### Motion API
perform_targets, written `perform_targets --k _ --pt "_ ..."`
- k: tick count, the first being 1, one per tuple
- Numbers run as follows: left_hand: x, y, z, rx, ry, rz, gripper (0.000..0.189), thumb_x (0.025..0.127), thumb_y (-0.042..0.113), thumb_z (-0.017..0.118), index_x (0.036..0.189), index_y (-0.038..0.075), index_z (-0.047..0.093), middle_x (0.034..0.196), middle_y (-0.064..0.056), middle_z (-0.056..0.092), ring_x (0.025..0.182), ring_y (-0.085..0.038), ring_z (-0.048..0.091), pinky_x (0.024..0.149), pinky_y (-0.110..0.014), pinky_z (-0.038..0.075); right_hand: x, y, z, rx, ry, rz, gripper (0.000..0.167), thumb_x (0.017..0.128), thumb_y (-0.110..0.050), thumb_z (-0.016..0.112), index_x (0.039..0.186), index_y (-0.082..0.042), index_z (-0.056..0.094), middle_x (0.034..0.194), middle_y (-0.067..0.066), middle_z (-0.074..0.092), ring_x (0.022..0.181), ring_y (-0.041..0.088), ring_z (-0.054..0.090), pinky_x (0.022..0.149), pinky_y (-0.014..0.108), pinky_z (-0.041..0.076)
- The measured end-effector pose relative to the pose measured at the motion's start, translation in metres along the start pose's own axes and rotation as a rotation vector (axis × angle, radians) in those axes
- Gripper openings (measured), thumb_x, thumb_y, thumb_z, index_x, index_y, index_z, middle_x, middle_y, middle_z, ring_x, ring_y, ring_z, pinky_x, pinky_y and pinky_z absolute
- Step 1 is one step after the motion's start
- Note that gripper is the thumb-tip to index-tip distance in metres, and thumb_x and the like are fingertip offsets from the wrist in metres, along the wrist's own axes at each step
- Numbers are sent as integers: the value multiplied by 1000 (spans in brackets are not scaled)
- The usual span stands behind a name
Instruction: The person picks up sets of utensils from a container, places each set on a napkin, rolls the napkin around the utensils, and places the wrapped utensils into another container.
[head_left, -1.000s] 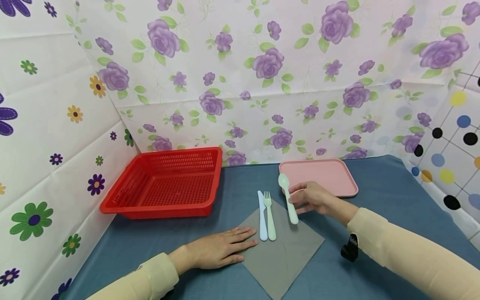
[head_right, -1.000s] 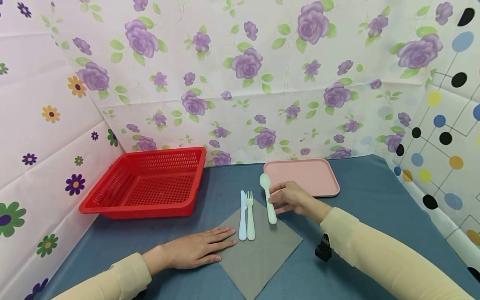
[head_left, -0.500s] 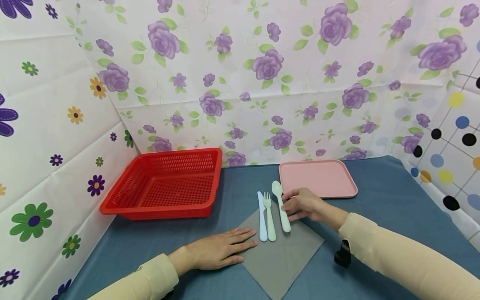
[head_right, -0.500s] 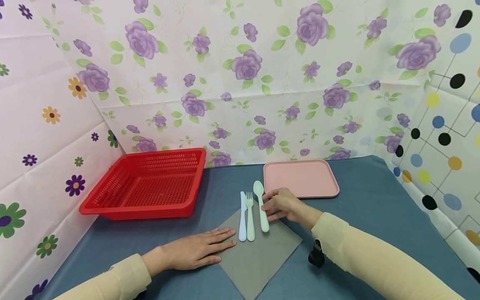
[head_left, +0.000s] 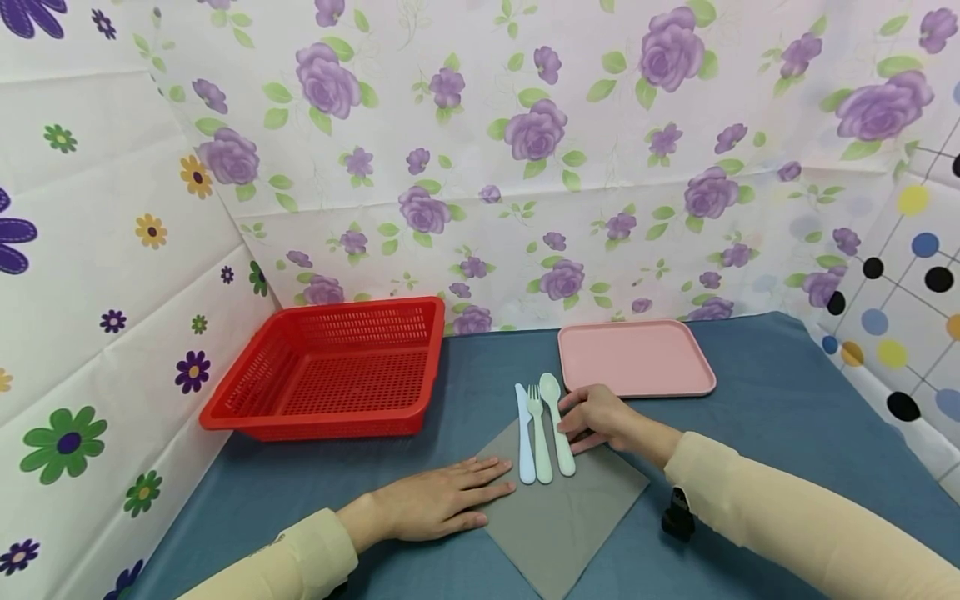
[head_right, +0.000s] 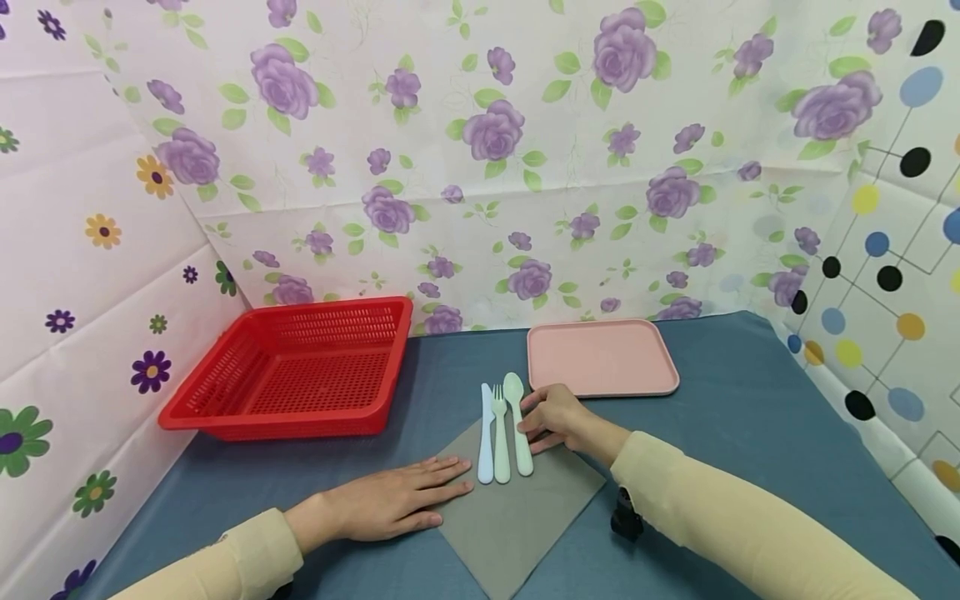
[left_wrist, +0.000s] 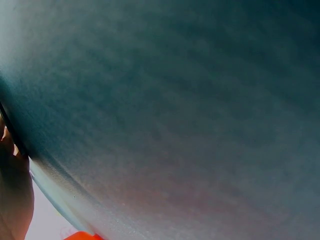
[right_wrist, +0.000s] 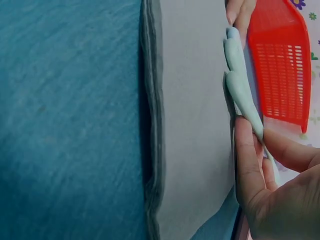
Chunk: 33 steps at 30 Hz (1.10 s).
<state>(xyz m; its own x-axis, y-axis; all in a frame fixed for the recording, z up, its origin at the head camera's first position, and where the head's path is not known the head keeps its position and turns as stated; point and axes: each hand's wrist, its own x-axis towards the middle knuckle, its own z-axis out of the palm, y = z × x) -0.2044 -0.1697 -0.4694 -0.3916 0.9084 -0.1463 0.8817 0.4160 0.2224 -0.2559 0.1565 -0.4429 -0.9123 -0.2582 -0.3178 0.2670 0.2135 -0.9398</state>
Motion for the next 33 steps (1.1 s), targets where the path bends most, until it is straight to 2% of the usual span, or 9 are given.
perform_targets --k 7,22,33 --pt "-1 1 0 7 8 5 58 114 49 30 168 34 14 175 6 10 160 -15 10 126 -43 23 0 1 6 -33 16 -9 37 88 7 73 122 10 58 83 19 69 69 24 70 62 41 64" --pt "0 1 0 23 17 11 58 114 48 31 168 33 16 175 5 11 160 -16 11 126 -43 23 -2 -1 13 -44 53 41 33 88 10 73 118 10 59 77 17 63 63 22 63 60 38 63" --pt "0 1 1 35 22 10 58 114 48 30 168 31 17 175 5 12 160 -16 12 126 -42 24 -1 -5 16 -116 86 69 28 88 11 72 113 6 60 71 15 63 56 19 61 53 34 61"
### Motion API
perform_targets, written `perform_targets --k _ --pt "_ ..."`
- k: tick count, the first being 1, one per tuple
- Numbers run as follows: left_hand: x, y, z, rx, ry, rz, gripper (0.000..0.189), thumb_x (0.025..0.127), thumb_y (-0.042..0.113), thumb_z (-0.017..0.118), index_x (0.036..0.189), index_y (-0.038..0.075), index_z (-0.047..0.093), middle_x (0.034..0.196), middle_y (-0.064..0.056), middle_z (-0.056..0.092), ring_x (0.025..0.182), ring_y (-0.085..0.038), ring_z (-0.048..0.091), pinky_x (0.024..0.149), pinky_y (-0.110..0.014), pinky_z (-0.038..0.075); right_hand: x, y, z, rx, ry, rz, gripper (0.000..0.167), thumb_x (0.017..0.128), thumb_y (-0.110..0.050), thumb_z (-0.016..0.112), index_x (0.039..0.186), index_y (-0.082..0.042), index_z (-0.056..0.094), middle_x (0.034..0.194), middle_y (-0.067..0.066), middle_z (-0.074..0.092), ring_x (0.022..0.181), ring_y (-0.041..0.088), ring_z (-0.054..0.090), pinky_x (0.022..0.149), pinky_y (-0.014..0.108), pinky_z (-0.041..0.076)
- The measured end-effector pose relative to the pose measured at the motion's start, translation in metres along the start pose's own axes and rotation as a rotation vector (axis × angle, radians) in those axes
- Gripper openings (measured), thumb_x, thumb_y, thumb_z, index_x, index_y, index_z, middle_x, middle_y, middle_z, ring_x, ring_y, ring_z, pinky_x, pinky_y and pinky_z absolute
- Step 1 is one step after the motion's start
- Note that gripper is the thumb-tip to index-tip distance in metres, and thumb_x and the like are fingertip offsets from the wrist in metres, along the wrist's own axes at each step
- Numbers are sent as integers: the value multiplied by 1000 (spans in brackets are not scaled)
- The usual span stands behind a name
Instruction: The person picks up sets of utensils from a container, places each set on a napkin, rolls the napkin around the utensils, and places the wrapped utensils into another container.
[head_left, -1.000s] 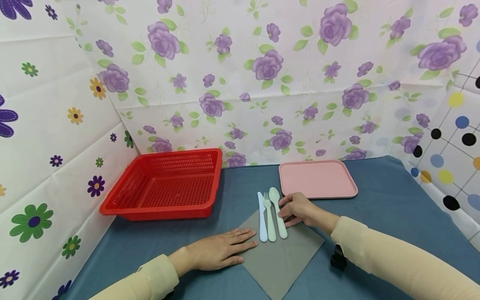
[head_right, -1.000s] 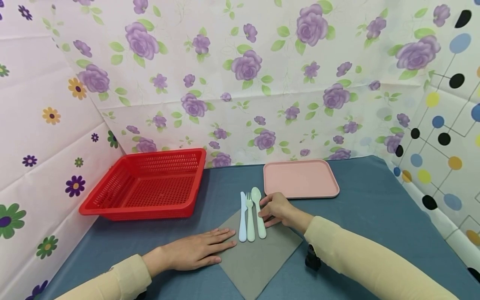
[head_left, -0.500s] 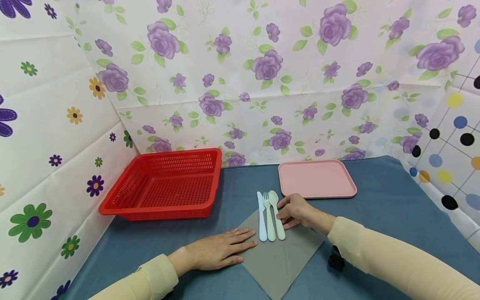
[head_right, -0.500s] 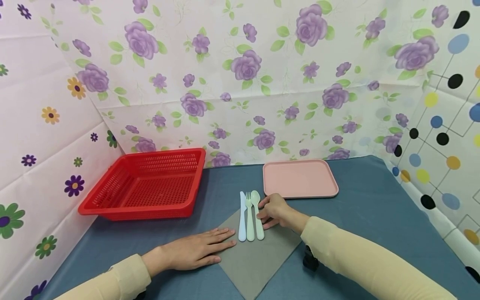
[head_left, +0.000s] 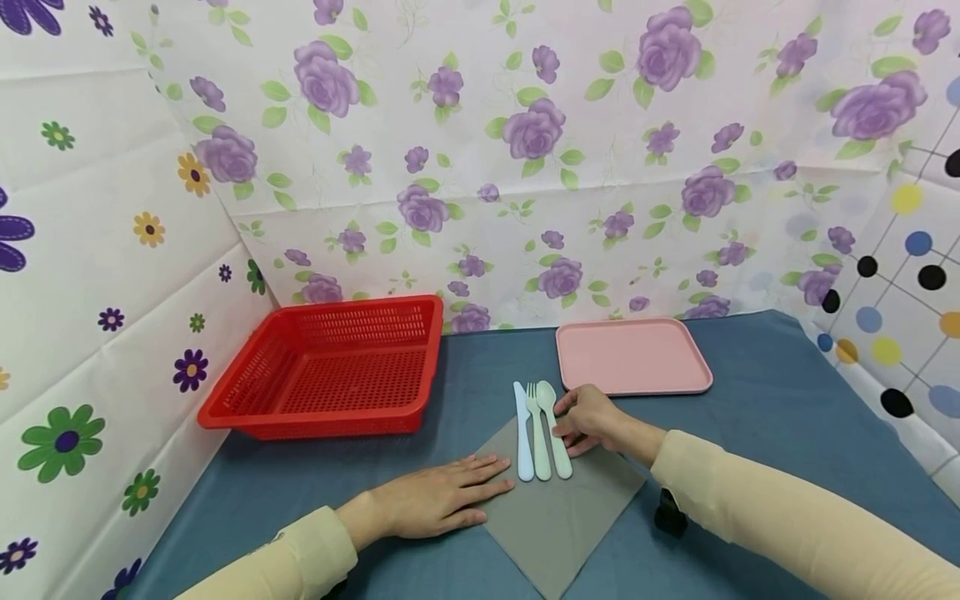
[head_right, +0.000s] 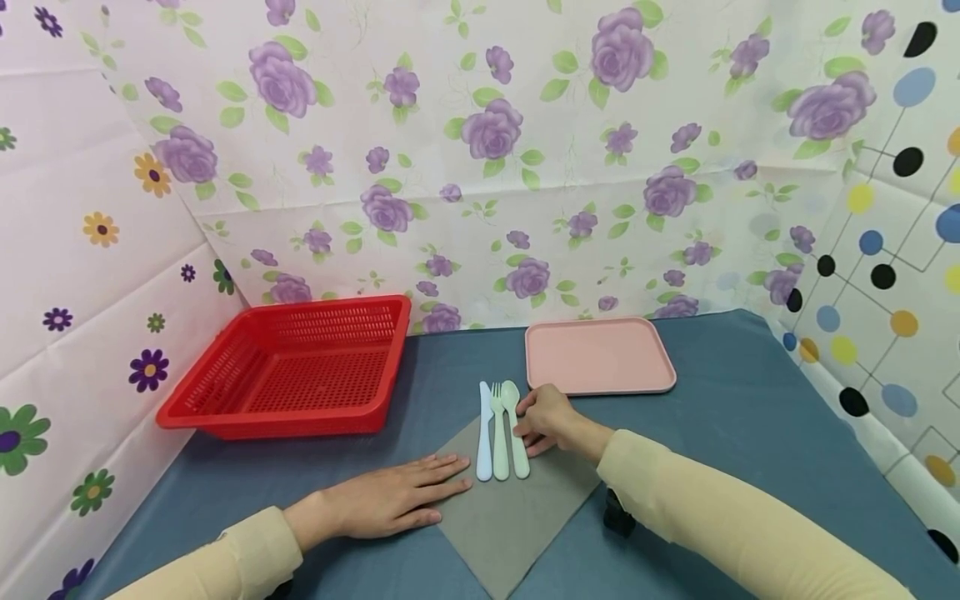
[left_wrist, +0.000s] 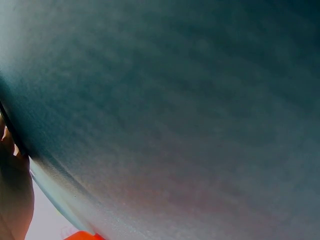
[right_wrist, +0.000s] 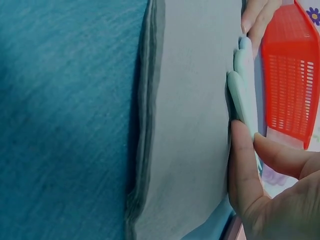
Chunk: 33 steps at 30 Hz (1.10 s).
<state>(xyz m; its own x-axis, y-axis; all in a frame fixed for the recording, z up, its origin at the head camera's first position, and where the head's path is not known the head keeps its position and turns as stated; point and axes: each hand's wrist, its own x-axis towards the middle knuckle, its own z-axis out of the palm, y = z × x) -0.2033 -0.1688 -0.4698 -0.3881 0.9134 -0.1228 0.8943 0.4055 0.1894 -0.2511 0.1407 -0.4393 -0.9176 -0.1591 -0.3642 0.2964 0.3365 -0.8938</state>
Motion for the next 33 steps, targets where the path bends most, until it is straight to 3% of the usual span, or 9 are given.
perform_targets --k 14,33 --pt "0 0 0 -4 1 -2 58 114 48 31 168 33 16 174 6 11 160 -15 11 126 -43 25 -8 -2 1 -15 -4 9 33 88 12 72 117 7 57 73 21 65 54 21 63 53 38 62" --pt "0 1 -2 6 -16 -13 58 114 50 28 168 33 15 175 6 10 160 -14 9 126 -43 25 -10 -2 4 -52 34 10 34 88 12 71 118 6 57 72 18 64 54 20 61 52 37 61"
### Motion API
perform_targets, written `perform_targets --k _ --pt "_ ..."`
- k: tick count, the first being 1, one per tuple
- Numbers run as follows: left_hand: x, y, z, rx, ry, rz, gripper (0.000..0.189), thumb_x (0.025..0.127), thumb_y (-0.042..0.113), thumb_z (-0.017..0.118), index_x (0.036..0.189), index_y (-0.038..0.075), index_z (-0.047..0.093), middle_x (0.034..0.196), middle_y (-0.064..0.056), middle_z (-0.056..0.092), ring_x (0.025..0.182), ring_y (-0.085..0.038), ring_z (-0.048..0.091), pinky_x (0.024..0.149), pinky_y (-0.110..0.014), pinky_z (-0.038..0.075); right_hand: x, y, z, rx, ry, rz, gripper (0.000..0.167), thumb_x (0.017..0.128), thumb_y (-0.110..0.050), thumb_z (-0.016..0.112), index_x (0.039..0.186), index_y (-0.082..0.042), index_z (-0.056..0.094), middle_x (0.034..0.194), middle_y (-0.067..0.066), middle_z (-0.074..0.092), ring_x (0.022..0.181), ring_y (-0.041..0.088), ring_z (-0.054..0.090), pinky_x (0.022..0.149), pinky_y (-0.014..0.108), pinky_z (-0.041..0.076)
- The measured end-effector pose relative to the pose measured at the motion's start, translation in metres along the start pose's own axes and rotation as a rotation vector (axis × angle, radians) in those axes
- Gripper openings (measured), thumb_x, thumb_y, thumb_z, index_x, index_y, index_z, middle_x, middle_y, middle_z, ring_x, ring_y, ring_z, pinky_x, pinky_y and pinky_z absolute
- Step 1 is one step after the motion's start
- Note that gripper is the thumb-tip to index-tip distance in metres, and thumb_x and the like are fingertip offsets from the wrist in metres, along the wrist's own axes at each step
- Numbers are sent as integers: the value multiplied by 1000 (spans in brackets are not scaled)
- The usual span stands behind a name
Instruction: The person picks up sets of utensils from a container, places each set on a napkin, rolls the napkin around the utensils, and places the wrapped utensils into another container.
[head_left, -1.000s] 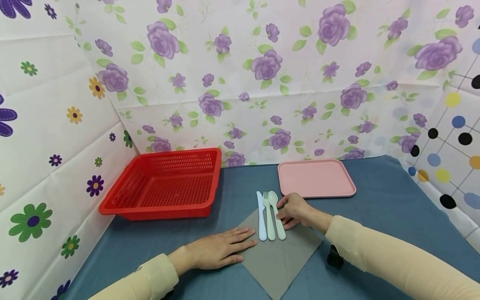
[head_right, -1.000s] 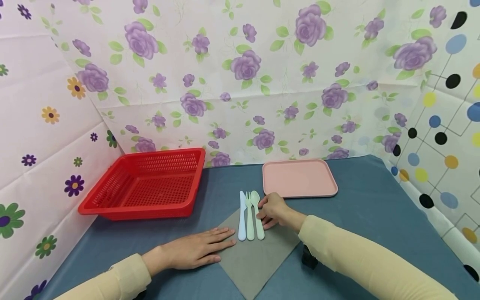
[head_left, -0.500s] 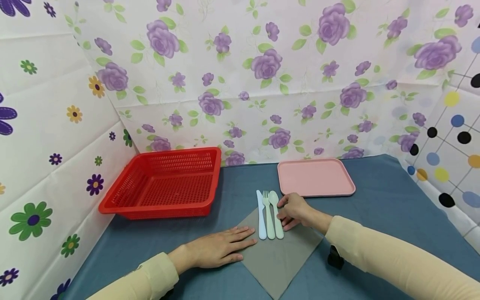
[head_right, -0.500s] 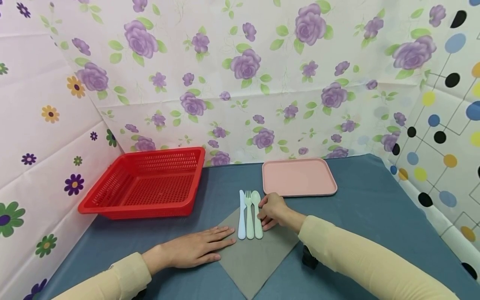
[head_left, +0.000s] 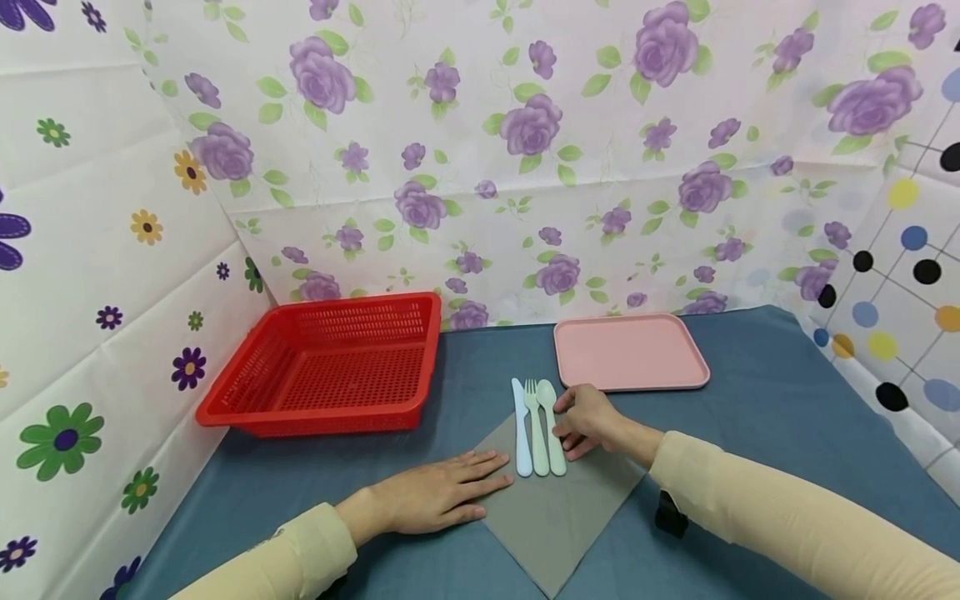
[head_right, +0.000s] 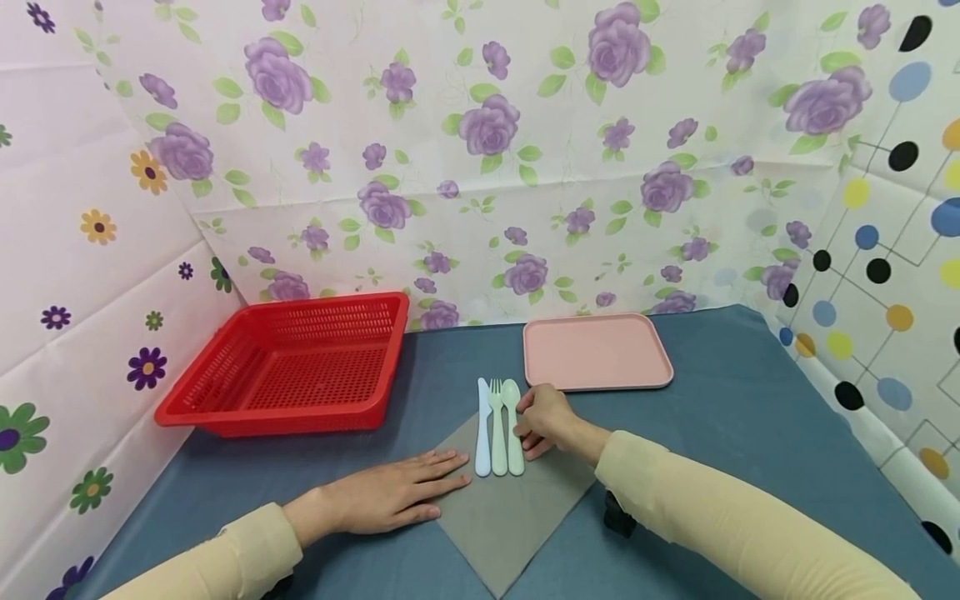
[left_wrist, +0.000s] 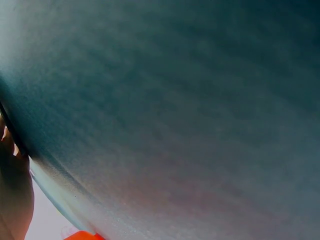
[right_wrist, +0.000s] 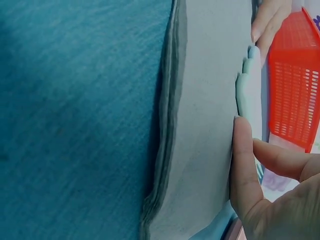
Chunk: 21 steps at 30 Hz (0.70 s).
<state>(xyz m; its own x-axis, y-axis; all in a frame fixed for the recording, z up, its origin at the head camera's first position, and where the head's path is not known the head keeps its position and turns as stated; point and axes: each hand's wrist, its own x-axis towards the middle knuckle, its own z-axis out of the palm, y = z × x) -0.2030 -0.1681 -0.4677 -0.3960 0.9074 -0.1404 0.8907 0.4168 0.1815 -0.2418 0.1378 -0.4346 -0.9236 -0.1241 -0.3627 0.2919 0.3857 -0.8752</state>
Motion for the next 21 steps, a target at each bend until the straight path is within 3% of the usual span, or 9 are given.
perform_targets --k 5,9,14,21 --pt "0 1 0 -1 2 7 58 114 48 29 168 32 16 175 6 11 160 -15 11 126 -43 25 -3 0 -5 25 -27 -14 35 90 8 68 122 5 55 76 20 64 57 23 61 52 40 61" --pt "0 1 -3 13 -4 9 58 114 49 30 168 31 17 175 5 12 160 -15 11 126 -41 25 -7 -6 -18 37 -47 -86 37 92 6 65 128 7 54 81 20 64 61 25 63 53 43 62" --pt "2 3 -10 30 -3 12 59 113 49 34 167 29 23 173 4 18 159 -15 17 124 -41 29 -12 -9 -33 -77 -80 -295 35 97 1 66 129 8 52 83 18 61 66 26 65 60 43 62" --pt "4 4 -17 49 6 6 58 112 50 40 165 30 32 171 5 26 156 -13 25 122 -41 34 -22 1 -46 -343 -93 -606 29 104 -9 65 129 2 55 94 11 66 81 24 65 70 35 57"
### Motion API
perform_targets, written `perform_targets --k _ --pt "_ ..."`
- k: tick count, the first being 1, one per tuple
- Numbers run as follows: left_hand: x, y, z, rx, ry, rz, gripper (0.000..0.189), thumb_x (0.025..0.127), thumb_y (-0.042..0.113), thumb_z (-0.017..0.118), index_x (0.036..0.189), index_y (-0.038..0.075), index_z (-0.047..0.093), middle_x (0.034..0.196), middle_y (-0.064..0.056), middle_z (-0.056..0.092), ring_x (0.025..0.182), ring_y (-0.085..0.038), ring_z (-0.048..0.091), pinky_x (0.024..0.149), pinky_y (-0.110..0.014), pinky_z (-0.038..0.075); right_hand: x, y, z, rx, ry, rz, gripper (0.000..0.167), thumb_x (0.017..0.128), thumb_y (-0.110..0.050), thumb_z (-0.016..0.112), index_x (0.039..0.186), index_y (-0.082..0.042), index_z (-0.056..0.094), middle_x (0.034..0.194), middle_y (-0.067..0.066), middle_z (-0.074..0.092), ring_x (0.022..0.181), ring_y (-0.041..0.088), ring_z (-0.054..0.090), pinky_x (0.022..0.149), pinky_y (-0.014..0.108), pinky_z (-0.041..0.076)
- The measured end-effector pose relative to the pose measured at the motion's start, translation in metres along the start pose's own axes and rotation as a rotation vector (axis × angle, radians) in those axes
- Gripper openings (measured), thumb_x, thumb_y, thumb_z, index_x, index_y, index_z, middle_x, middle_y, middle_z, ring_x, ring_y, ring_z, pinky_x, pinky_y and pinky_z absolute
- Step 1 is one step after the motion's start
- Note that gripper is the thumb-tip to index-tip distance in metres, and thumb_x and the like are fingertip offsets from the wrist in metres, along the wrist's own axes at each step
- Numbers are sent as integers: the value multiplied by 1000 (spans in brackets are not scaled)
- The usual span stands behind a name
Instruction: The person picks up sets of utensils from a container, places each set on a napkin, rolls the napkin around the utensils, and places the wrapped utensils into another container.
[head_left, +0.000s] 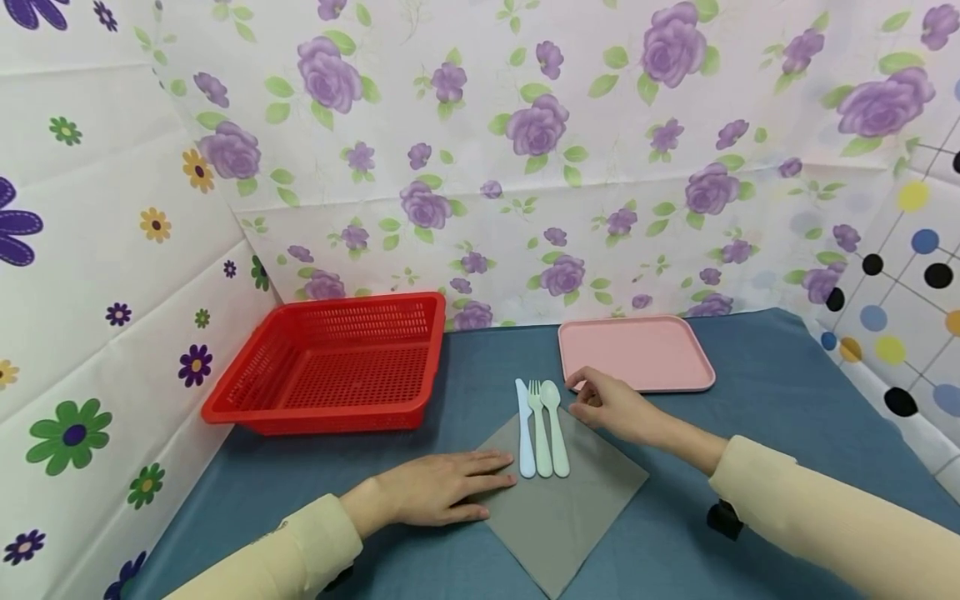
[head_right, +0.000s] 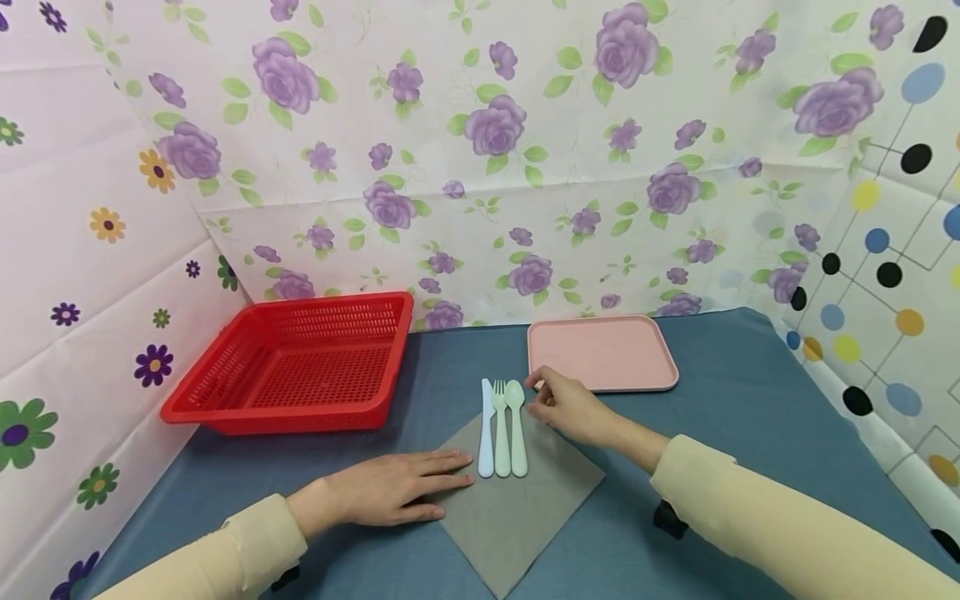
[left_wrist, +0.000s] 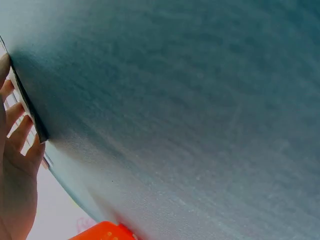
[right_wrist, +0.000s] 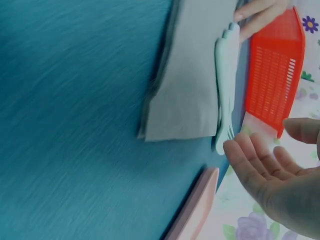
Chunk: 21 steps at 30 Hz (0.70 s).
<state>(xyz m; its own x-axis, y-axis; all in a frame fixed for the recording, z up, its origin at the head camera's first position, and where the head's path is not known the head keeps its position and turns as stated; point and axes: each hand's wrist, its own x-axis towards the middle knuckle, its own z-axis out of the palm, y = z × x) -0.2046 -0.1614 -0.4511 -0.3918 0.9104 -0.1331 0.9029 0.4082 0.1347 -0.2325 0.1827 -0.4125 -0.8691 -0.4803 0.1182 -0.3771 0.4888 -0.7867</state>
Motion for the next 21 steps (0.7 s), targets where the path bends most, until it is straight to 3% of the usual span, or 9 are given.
perform_targets --k 11,16,21 --pt "0 0 2 24 24 -10 55 111 52 41 162 33 38 160 1 40 145 -14 41 115 -38 44 -34 1 3 -292 -40 -155 33 109 -25 58 139 -12 55 118 3 65 105 17 65 83 38 57" --pt "2 1 1 47 55 29 51 111 49 45 158 30 44 155 0 45 139 -15 47 114 -37 45 -47 -3 8 -361 -129 -213 36 111 -34 53 145 -20 53 135 3 62 121 20 64 93 42 57" --pt "1 2 3 81 71 50 52 111 48 45 159 28 43 157 -2 44 142 -16 46 117 -38 41 -61 -2 12 -420 -182 -290 38 110 -33 55 147 -21 53 139 -7 58 126 14 60 100 41 54"
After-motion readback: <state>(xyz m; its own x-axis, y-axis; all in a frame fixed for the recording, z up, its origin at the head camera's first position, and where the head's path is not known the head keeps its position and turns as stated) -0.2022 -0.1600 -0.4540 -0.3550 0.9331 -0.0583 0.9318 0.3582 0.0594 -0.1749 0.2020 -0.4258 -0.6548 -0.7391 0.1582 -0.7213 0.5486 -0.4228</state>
